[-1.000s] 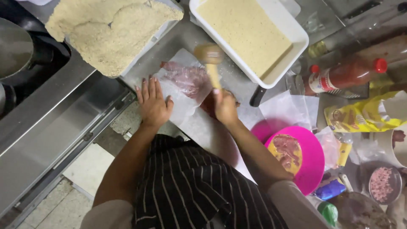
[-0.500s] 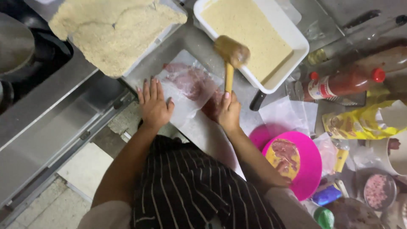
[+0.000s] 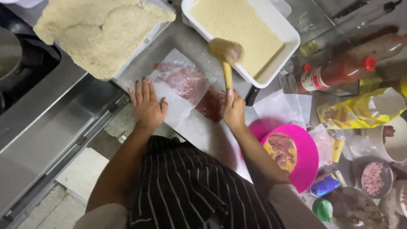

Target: Pounding pieces of meat with a mallet to tenderize them, seasoning them with salt and pepper, and placing them into a bowl of egg wash.

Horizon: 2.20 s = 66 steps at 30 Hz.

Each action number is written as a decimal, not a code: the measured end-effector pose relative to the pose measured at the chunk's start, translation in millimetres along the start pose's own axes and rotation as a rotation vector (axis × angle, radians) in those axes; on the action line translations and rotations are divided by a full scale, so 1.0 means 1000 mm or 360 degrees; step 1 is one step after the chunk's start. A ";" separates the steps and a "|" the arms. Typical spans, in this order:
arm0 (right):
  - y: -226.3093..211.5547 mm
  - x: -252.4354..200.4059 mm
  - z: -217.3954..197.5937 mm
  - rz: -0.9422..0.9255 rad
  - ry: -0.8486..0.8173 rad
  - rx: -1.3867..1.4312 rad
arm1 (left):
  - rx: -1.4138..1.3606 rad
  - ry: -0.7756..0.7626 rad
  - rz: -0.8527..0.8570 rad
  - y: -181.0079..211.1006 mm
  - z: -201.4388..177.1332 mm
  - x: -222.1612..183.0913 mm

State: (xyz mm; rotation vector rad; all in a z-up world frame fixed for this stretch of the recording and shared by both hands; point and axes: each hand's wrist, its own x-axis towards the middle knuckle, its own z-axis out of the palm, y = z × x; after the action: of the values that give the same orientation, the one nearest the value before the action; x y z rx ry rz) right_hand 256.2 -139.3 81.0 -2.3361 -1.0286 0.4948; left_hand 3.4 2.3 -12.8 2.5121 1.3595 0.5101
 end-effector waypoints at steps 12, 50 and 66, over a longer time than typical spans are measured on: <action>0.039 -0.008 0.000 0.0243 -0.0235 -0.0051 | -0.0016 -0.0109 0.0006 -0.006 0.010 0.003; 0.063 -0.119 -0.070 0.0254 0.0211 0.1079 | -0.0330 -0.0288 0.0948 0.114 0.008 -0.023; 0.063 -0.102 -0.028 0.0045 -0.0104 0.0237 | -0.0525 0.0329 0.1011 0.008 0.024 -0.083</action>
State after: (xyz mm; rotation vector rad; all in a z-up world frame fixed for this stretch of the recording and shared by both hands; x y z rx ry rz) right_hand 241.3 -261.3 76.9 -2.2187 -0.9552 0.6403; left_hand -22.4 -73.5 -47.7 2.6104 0.4325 1.0393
